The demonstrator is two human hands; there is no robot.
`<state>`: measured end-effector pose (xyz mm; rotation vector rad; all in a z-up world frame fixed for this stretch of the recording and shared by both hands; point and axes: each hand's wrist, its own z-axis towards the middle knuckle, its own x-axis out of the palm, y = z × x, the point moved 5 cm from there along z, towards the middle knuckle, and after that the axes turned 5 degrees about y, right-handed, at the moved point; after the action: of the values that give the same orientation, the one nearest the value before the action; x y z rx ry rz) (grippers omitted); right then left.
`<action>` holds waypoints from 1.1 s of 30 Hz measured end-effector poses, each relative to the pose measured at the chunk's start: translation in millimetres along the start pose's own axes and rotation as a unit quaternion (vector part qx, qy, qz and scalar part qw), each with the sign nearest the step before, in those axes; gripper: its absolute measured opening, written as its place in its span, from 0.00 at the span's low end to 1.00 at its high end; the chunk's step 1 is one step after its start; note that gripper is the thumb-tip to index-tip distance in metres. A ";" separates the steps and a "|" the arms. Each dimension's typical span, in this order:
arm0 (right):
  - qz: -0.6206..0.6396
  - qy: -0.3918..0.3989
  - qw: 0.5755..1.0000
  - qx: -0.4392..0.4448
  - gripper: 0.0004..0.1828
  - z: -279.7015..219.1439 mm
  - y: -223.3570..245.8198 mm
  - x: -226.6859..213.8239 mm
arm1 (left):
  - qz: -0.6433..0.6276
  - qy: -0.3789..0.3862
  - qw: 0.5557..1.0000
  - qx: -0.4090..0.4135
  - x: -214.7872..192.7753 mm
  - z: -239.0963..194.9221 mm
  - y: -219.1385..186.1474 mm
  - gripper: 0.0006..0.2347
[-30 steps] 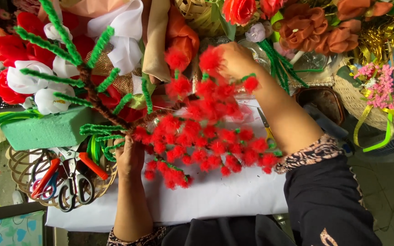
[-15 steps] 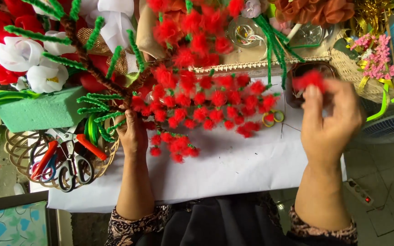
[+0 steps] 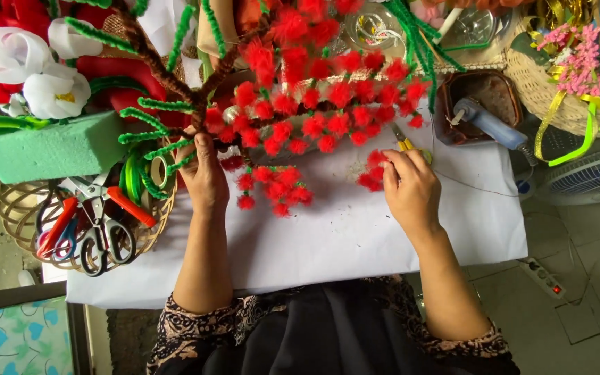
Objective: The person assembles a decorative tree by attaching red pom-pom flowers to green pipe cleaner branches using a hot glue gun. They repeatedly apply glue and press the pom-poms onto the branches, gradually building up the foliage.
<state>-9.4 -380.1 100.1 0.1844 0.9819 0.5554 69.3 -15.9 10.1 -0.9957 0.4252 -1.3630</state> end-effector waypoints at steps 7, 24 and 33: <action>0.024 -0.030 0.999 0.032 0.11 -26.0 -1.8 -11.0 | -0.010 0.017 0.999 -0.027 0.3 1.6 -1.4 0.05; 0.027 0.017 0.997 0.065 0.07 -59.1 5.0 19.7 | -0.063 0.046 0.997 -0.009 8.2 15.4 -15.3 0.05; 0.207 0.062 0.956 0.199 0.05 -53.4 25.0 -28.9 | -0.047 0.050 0.997 -0.019 17.4 13.1 -27.4 0.05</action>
<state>-75.0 -379.3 101.6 0.7363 1.1809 0.7520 66.3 -25.0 43.7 -0.9928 0.4856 -1.4981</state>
